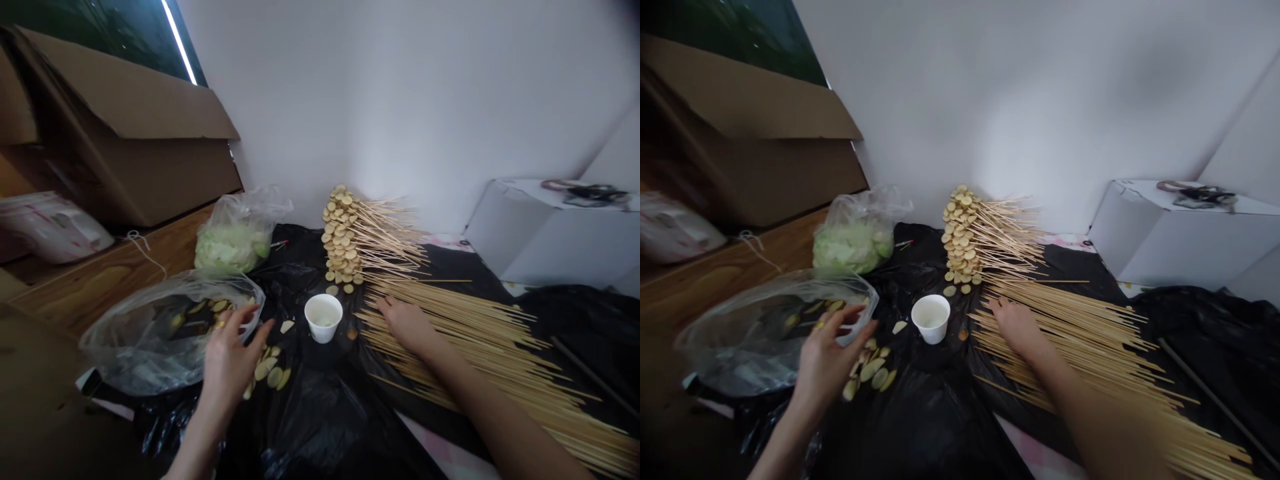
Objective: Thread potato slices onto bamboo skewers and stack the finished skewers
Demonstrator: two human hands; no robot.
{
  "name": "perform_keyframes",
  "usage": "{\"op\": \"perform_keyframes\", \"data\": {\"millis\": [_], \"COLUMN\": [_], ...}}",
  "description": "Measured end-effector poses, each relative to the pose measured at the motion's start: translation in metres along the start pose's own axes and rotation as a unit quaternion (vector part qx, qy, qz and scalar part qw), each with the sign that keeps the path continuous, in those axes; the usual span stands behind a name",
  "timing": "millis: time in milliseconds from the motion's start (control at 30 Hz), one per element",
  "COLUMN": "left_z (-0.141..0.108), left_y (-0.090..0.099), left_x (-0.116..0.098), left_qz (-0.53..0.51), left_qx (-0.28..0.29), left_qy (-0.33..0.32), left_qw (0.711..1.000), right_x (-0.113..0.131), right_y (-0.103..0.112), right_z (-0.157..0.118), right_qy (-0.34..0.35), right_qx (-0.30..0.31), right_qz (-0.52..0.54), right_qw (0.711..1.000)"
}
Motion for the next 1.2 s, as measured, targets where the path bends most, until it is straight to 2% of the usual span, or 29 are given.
{"op": "perform_keyframes", "data": {"millis": [67,133,233,333,400,533,600,667,733,767,833,867,933,1000,1067,1133,1200], "left_z": [0.007,0.011,0.013,0.019,0.031,0.064,0.073,0.073,0.061,0.052,0.031,0.025,0.025,0.038,0.053,0.06,0.061], "left_y": [0.013,0.01,-0.004,-0.011,-0.006,0.007,0.005,-0.004,-0.022,-0.033,-0.052,-0.053,-0.051,-0.043,-0.042,-0.052,-0.062], "left_x": [0.017,0.035,0.062,0.067,0.054,0.009,-0.013,-0.032,-0.046,-0.051,-0.054,-0.05,-0.03,-0.005,0.012,0.022,0.029], "left_qz": [0.103,0.181,0.247,0.277,0.28,0.237,0.205,0.161,0.08,0.022,-0.095,-0.141,-0.2,-0.205,-0.098,0.06,0.135], "left_qx": [-0.02,0.016,0.091,0.132,0.113,0.039,0.019,0.01,0.059,0.111,0.232,0.259,0.275,0.242,0.232,0.26,0.262], "left_qy": [-0.033,-0.058,-0.039,-0.016,-0.016,-0.034,-0.044,-0.064,-0.089,-0.096,-0.087,-0.062,0.017,0.078,0.056,-0.014,-0.055], "left_qw": [0.994,0.982,0.964,0.952,0.953,0.97,0.978,0.985,0.991,0.989,0.964,0.954,0.94,0.945,0.966,0.964,0.954], "right_x": [0.0,0.001,0.001,0.001,0.001,0.001,0.001,0.001,0.0,0.0,0.0,0.001,0.001,0.001,0.001,0.001,0.001], "right_y": [0.0,0.001,0.003,0.004,0.003,0.003,0.004,0.005,0.006,0.006,0.007,0.007,0.007,0.006,0.005,0.006,0.008], "right_z": [0.0,0.0,0.0,0.0,0.0,0.001,0.001,0.0,0.0,0.0,0.0,0.001,0.001,0.001,0.001,0.001,0.001], "right_qy": [-0.001,-0.002,-0.004,-0.004,-0.005,-0.008,-0.009,-0.01,-0.014,-0.015,-0.014,-0.012,-0.011,-0.012,-0.013,-0.012,-0.009], "right_qx": [-0.001,-0.002,-0.003,0.0,0.003,-0.003,-0.006,-0.005,-0.005,-0.005,-0.009,-0.012,-0.011,-0.003,0.003,-0.001,-0.009], "right_qz": [-0.002,-0.004,-0.002,0.003,0.009,0.013,0.014,0.015,0.015,0.014,0.011,0.009,0.006,0.005,0.009,0.015,0.019], "right_qw": [1.0,1.0,1.0,1.0,1.0,1.0,1.0,1.0,1.0,1.0,1.0,1.0,1.0,1.0,1.0,1.0,1.0]}}
Point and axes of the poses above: each hand's wrist, its own z-axis towards the middle knuckle, its own y-axis out of the back of the hand, x = y × z, the point moved 9 cm from there along z, towards the middle knuckle, and after that the axes turned 4 degrees about -x, right-handed, at the moved point
